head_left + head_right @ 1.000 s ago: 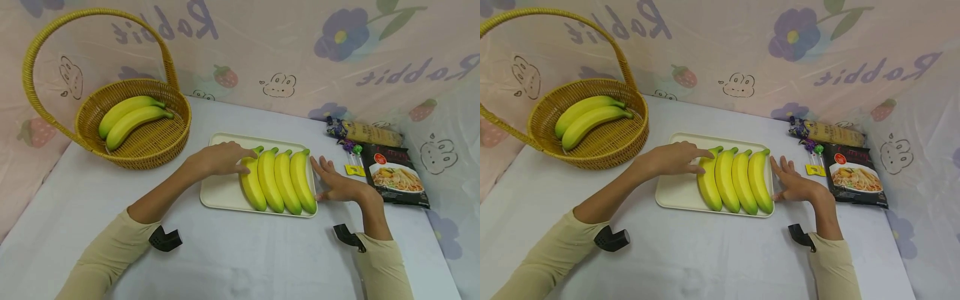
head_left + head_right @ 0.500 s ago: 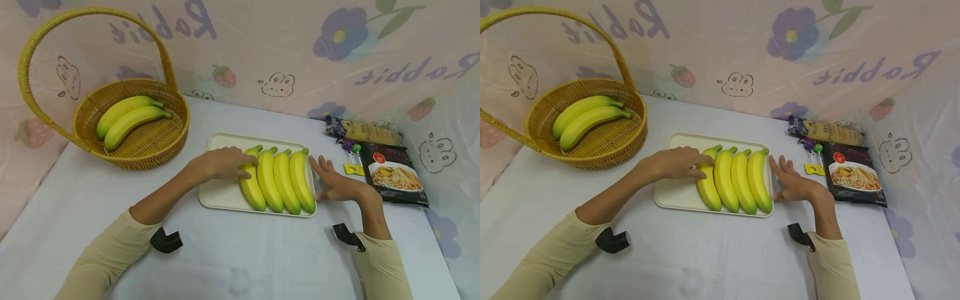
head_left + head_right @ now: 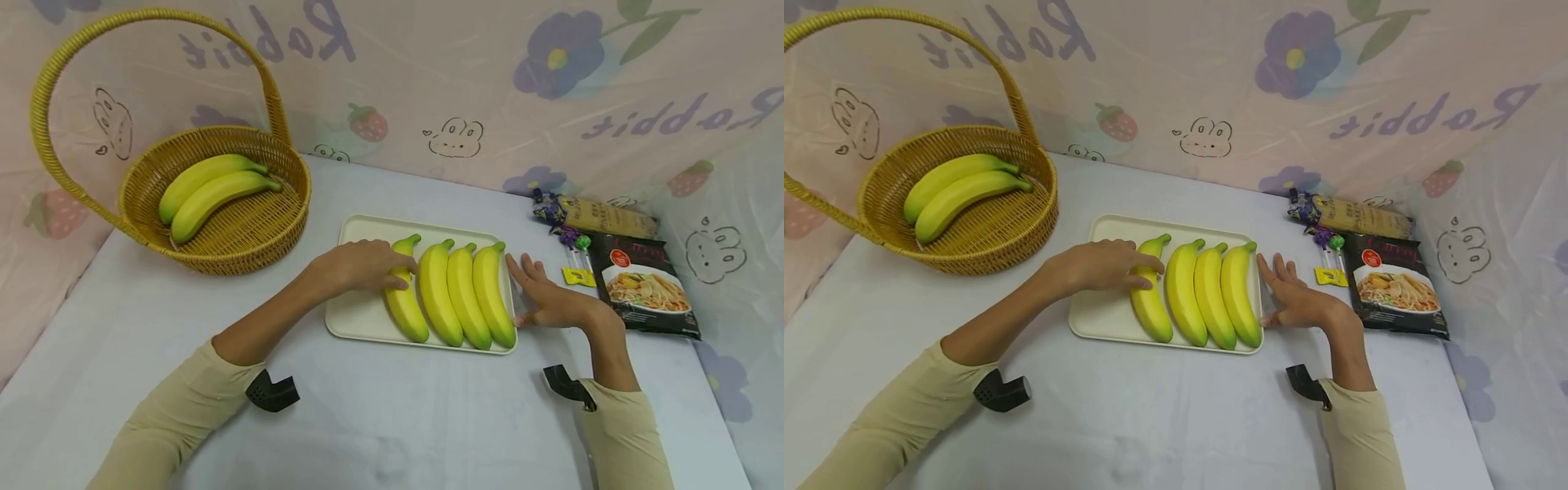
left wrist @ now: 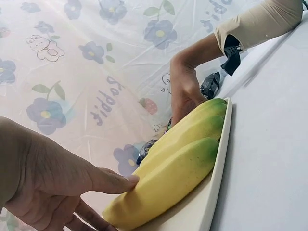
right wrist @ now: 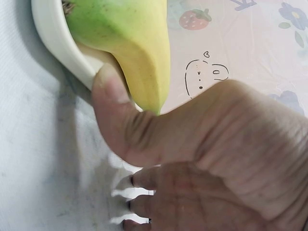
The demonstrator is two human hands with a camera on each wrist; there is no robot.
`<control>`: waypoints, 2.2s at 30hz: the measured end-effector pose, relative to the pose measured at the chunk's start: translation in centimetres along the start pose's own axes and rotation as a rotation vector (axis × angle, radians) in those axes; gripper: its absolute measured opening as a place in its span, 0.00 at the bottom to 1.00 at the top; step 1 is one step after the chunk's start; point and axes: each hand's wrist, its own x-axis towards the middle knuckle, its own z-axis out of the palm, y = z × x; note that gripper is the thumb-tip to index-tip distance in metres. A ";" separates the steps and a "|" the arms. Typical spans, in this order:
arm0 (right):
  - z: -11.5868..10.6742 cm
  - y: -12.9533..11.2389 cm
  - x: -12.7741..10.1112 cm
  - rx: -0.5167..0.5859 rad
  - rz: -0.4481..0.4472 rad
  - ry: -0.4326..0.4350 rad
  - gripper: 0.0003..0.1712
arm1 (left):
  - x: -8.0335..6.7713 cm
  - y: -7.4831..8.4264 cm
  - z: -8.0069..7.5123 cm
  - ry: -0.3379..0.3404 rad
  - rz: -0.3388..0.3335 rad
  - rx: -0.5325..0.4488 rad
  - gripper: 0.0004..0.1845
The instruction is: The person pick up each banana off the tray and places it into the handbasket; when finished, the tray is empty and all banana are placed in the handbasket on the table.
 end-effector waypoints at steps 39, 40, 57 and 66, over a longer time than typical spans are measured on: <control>0.0 0.0 0.0 0.002 -0.008 0.004 0.75 | -2.1 0.2 -2.7 0.181 -0.007 -0.063 0.12; -0.1 0.0 -0.1 0.002 -0.009 0.004 0.75 | -2.2 0.2 -2.8 0.181 -0.007 -0.062 0.12; 0.1 0.1 -0.2 0.014 0.006 0.001 0.75 | -6.2 -0.2 -5.6 0.342 0.000 -0.106 0.36; 0.0 0.1 0.0 0.001 -0.002 0.003 0.75 | -8.4 -1.5 -7.0 0.395 -0.074 -0.120 0.36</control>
